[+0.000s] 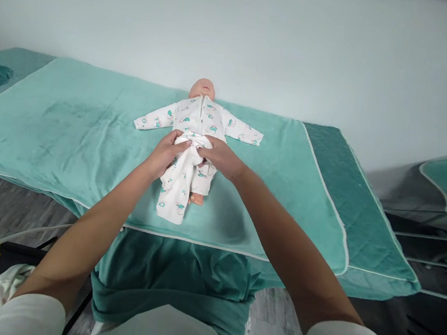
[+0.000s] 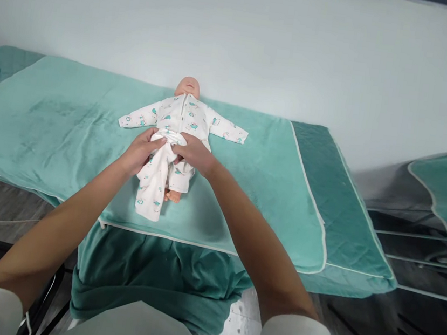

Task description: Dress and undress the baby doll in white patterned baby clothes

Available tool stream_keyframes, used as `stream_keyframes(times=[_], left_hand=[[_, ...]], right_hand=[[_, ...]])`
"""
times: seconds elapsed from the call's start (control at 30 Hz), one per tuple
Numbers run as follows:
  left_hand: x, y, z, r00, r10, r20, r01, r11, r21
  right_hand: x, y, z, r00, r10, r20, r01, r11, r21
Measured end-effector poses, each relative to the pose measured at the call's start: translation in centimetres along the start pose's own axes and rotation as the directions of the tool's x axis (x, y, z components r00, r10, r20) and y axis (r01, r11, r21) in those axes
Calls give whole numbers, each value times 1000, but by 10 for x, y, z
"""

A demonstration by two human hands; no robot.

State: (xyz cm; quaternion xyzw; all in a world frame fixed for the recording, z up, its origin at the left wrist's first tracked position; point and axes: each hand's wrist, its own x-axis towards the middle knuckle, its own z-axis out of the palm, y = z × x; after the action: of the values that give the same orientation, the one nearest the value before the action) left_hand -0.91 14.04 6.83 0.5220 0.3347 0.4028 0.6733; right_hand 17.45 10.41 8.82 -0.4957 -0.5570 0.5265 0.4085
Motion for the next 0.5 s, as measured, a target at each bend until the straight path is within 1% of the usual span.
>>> stream_keyframes(times=[0.07, 0.13, 0.2, 0.27, 0.3, 0.33, 0.4, 0.47, 0.5], left_hand=[[5, -2, 5, 998, -10, -66, 11, 1000, 8], [8, -4, 9, 996, -11, -83, 16, 999, 51], [10, -4, 11, 994, 48, -97, -37, 992, 119], [10, -4, 11, 983, 128, -129, -100, 974, 203], [9, -3, 10, 979, 149, -136, -114, 965, 236], [8, -3, 8, 981, 146, -131, -109, 961, 253], [6, 0, 3, 992, 92, -81, -68, 962, 264], [2, 3, -4, 999, 25, 28, -32, 955, 296], [1, 4, -8, 995, -16, 96, -16, 947, 321]], right_hand=[[-3, -2, 4, 995, -43, 93, 49, 997, -61], [-4, -3, 8, 985, -56, 161, 75, 991, -115], [-5, -2, 12, 987, -49, 152, 77, 981, -180], [-4, 0, 15, 995, -37, 87, 57, 971, -233], [-3, 2, 15, 999, -21, 40, 30, 973, -231], [-3, 4, 14, 1000, 6, -2, -6, 980, -198], [-1, 7, 11, 996, 59, -65, -62, 997, -45], [0, 10, 7, 993, 71, -98, -59, 991, 119], [1, 12, 5, 992, 63, -109, -45, 985, 168]])
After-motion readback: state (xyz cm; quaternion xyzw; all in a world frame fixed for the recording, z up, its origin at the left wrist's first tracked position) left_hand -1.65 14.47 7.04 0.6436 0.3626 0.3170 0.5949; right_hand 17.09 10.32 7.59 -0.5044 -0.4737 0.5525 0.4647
